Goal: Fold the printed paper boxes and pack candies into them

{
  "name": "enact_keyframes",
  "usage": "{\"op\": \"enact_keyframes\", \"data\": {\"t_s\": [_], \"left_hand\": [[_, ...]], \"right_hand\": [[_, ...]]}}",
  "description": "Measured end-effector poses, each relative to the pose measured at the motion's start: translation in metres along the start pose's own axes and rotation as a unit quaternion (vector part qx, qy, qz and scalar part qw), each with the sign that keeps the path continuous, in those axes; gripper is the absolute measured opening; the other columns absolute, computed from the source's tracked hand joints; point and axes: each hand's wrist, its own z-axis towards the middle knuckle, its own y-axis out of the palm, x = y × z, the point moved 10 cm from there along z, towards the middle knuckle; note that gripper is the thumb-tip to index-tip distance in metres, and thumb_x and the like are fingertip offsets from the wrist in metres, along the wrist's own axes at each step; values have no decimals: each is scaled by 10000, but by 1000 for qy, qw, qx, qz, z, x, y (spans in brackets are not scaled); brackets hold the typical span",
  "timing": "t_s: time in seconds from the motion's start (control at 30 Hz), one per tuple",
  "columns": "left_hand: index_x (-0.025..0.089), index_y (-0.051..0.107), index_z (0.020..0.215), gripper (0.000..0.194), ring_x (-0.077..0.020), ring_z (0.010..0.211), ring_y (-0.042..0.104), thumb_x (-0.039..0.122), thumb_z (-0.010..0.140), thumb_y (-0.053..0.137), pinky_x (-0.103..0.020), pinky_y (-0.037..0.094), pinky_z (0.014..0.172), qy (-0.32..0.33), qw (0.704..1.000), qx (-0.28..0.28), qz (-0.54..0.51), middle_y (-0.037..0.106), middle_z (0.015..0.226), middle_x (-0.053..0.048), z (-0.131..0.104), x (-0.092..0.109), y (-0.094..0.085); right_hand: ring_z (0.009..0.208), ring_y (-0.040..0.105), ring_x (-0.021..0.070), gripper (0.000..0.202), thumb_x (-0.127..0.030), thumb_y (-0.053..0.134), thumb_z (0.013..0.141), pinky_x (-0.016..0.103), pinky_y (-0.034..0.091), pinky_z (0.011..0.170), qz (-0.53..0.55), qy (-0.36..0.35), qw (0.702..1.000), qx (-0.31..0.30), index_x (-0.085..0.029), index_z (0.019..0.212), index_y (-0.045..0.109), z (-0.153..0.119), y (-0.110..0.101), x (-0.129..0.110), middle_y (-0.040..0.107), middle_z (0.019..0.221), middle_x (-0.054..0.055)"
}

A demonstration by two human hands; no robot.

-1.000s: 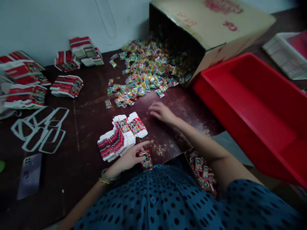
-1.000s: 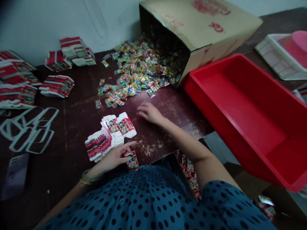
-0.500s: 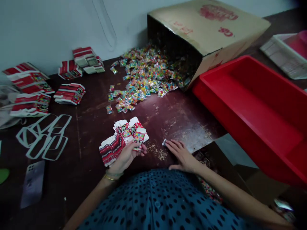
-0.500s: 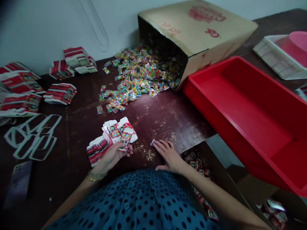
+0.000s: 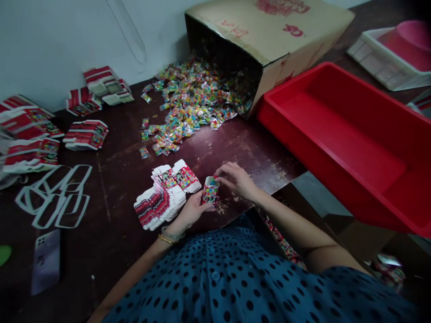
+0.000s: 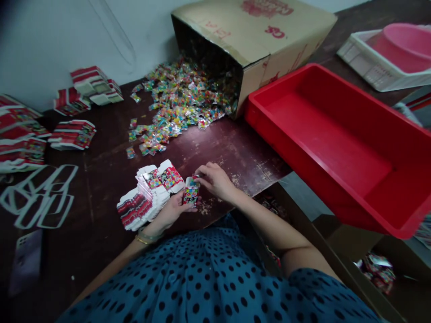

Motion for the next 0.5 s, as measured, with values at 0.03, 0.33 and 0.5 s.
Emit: {"op": "enact_keyframes", "data": {"t_s": [0.03,0.33,0.5], "left_hand": [[147,558,1178,528,-227,913,643,219,685,731,-356,549,756,0,1000,-6,1,679,1002,-85,-2,2,0],[164,507,1224,554,-182,779,627,261,720,716,-294,560,635,13,1000,-13,13,647,895,-40,-5,8,-2],[137,592,1123,552,-237,806,645,594,856,435,-255,503,509,-6,997,34,-64,677,908,-98,-2,4,-8]], "right_hand": [[864,527,187,129,-316,558,900,325,396,826,-13,-15,1000,-5,-203,914,618,4,1,-3,640,891,51],[1180,422,254,180,-365,547,899,476,226,1050,-86,-60,994,-19,-246,933,678,-4,23,-9,577,1213,57],[1097,532,205,295,-324,510,910,414,410,979,166,75,983,29,-263,1184,601,-21,32,18,517,1312,75]]}}
